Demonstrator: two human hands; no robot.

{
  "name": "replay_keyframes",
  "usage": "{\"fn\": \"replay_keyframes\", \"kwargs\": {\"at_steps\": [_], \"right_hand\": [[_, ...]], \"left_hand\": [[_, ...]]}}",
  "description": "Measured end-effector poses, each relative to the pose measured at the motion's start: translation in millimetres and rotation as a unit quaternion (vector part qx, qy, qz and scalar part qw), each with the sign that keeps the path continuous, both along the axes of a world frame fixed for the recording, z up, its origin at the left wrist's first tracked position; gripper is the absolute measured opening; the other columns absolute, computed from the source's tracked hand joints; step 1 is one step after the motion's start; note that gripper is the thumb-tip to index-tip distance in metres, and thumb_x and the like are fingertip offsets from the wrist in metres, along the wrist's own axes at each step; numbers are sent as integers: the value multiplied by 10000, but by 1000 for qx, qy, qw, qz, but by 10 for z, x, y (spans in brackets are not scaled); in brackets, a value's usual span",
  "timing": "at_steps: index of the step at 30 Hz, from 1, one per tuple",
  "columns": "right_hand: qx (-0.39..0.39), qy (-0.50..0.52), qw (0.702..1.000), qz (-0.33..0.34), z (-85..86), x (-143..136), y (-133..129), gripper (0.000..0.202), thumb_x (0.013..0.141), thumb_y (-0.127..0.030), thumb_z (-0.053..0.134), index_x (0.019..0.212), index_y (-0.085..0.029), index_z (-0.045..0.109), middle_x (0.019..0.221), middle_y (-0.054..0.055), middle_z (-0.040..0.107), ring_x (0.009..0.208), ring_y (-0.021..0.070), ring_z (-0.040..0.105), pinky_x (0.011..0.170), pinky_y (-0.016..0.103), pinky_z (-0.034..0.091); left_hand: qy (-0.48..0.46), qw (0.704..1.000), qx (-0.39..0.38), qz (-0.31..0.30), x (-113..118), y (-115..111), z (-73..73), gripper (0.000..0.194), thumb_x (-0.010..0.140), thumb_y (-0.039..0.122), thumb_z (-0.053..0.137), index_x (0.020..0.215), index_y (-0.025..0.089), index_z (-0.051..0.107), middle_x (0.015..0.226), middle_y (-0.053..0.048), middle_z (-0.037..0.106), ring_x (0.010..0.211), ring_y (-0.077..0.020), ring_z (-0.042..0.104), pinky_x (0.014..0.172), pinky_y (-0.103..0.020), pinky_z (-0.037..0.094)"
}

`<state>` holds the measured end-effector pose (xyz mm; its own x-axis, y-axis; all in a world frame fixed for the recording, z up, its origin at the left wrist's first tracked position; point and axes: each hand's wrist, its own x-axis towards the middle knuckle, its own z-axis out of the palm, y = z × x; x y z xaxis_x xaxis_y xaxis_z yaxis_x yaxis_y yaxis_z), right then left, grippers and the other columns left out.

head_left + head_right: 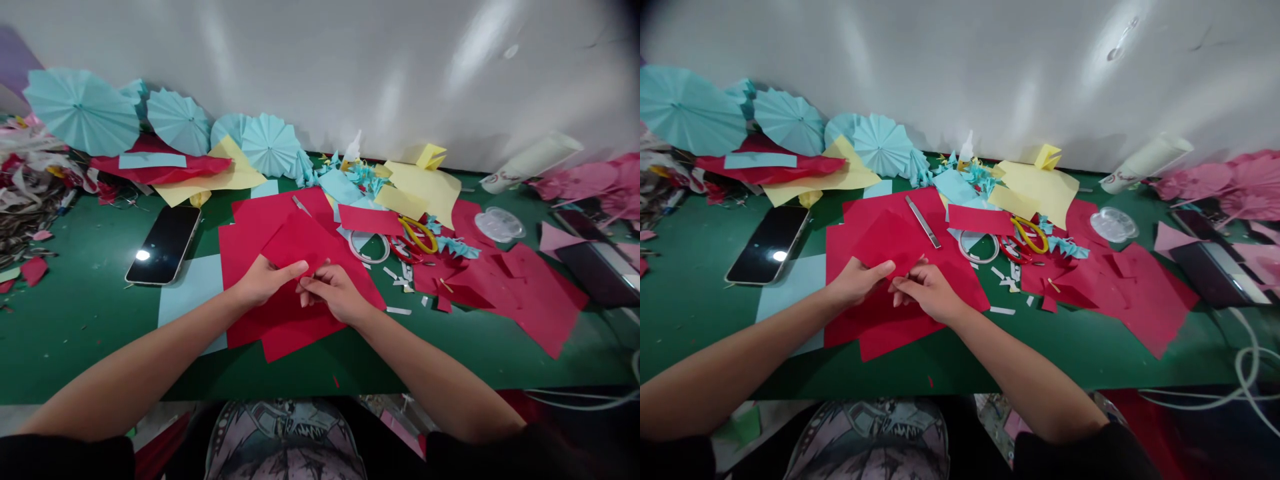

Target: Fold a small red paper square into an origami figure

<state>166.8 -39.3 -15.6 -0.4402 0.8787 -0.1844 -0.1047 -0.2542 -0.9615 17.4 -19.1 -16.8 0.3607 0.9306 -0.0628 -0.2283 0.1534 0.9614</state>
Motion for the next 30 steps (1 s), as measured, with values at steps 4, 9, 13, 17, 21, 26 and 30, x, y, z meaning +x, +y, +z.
{"fn": "replay_keyframes", "kwargs": {"at_steps": [4,9,13,17,21,26,30], "right_hand": [[-5,-12,1000,11,-3,-19,-18,325,702,-463,633,650,-142,638,505,-10,601,465,73,529,501,217,426],[53,-75,996,7,9,-49,-24,320,730,-435,622,608,-139,624,555,12,627,478,75,531,506,213,430],[72,-121,990,-2,19,-58,-24,372,728,-465,612,549,-139,610,535,22,624,460,78,516,497,218,422],[45,-84,995,-24,-6,-32,-6,358,707,-487,618,621,-140,644,518,8,617,450,75,507,489,219,411],[-19,-9,999,-49,-13,7,21,305,673,-444,649,603,-147,641,464,-11,586,428,69,502,474,210,394],[-38,-9,998,-51,11,18,29,292,675,-431,636,582,-154,625,466,-12,582,439,75,511,473,211,396],[34,-76,995,-58,50,10,22,327,719,-462,598,623,-151,636,532,4,611,462,73,511,480,211,406]], "left_hand": [[24,999,14,26,49,-38,12,300,760,406,614,584,164,588,468,-2,577,415,-120,554,437,-222,470],[58,997,30,45,97,-76,36,368,796,405,572,520,163,548,413,0,542,338,-114,510,341,-204,406],[76,993,51,74,83,-78,62,328,810,353,567,541,165,555,449,6,564,393,-103,537,393,-182,421],[94,991,73,64,-16,3,90,273,776,333,605,566,161,575,484,5,583,438,-103,554,422,-174,418],[64,994,84,26,-134,126,75,185,652,294,722,774,169,660,660,-12,664,557,-122,604,509,-188,458],[111,988,92,56,-183,188,23,163,647,277,735,717,165,639,497,43,547,411,-61,453,395,-159,329],[142,982,98,82,-151,162,44,230,699,335,691,617,159,566,470,44,499,411,-61,426,392,-161,300]]}}
